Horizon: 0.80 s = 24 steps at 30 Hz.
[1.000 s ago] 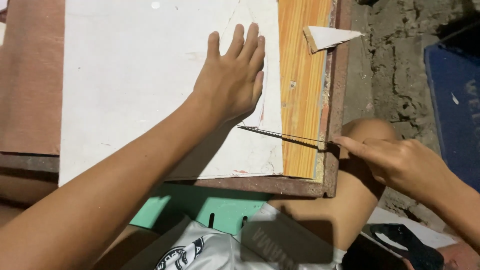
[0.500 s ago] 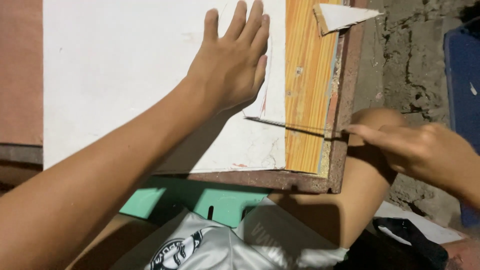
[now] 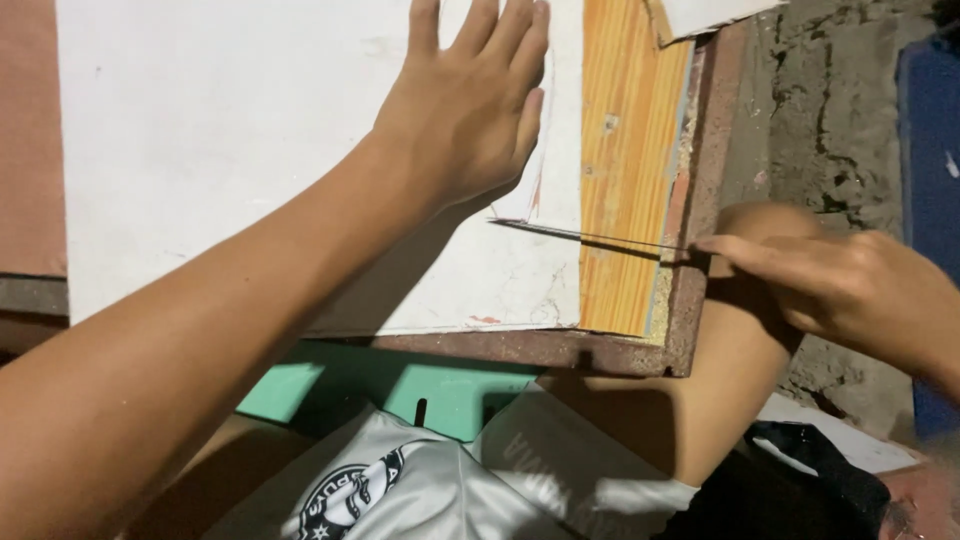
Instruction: The person uses a hand saw to cut a curved shape out of a white sheet material placed on a wooden workbench. They hold the sheet steady with one hand while sawing along a marked line with the other, removing a cutout piece and continuing the cut.
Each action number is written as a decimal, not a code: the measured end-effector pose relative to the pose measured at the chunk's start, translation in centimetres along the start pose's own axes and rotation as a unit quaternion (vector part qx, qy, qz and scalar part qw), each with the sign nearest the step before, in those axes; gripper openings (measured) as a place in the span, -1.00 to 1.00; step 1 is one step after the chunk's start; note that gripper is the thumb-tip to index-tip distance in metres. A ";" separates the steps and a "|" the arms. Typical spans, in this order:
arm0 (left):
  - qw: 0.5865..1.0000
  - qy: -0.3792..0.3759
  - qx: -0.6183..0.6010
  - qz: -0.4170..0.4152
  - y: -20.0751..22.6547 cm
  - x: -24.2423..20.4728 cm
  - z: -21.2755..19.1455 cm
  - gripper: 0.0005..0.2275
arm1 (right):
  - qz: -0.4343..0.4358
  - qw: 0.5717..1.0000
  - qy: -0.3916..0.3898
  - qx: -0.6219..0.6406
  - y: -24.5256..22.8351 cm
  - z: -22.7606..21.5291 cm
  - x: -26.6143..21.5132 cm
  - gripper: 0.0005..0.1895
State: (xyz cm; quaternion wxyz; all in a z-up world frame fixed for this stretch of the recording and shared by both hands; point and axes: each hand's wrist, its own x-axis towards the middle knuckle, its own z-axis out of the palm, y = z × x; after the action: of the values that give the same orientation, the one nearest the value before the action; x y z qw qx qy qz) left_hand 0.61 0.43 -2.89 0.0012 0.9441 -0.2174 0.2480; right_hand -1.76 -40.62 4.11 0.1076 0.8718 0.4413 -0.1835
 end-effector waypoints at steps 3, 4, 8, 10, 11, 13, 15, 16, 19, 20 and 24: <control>0.999 -0.029 -0.025 -0.011 0.0 0.2 -0.3 -0.49 | -0.033 0.994 0.102 -0.001 3.1 2.8 -3.2 -0.27; 0.999 -0.030 -0.020 -0.016 -0.1 0.2 -0.4 -0.49 | -0.039 0.994 0.104 -0.003 2.6 2.3 -2.5 -0.27; 0.999 -0.028 -0.023 0.001 0.1 0.6 0.0 -0.48 | -0.005 1.000 0.026 0.003 0.0 -0.2 0.3 -0.26; 0.999 -0.032 -0.031 -0.005 0.2 0.3 0.0 -0.47 | -0.001 1.000 -0.009 0.018 -0.7 -1.0 0.5 -0.24; 0.999 -0.025 -0.022 -0.006 0.2 0.2 -0.3 -0.50 | -0.029 0.998 0.027 0.041 -0.5 -1.1 0.0 -0.22; 1.000 -0.018 -0.014 -0.008 0.2 0.1 -0.5 -0.52 | -0.059 0.994 0.062 0.064 0.8 0.2 -1.1 -0.21; 0.999 -0.030 -0.038 -0.015 0.2 0.5 -0.7 -0.49 | -0.016 0.999 0.027 -0.022 3.0 2.7 -2.0 -0.39; 0.999 -0.030 -0.031 -0.017 -0.1 0.3 -0.7 -0.49 | -0.020 0.999 0.032 -0.024 2.2 1.6 -0.6 -0.39; 0.997 -0.047 -0.057 -0.014 0.2 0.5 -0.3 -0.48 | -0.003 0.999 -0.034 -0.030 0.1 -0.4 -0.1 -0.17; 0.999 -0.032 -0.039 -0.009 0.2 0.5 -0.3 -0.50 | -0.002 1.000 -0.009 -0.009 0.0 -0.5 -0.6 -0.21; 0.999 -0.028 -0.026 -0.009 0.0 0.4 -0.5 -0.49 | -0.034 0.997 0.019 -0.062 3.4 2.1 -2.5 -0.26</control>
State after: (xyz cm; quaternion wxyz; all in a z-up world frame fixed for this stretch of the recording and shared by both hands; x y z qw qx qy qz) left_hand 0.71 0.26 -2.24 0.0218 0.9522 -0.2149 0.2160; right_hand -0.82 -45.16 3.35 0.1469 0.8511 0.4835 -0.1423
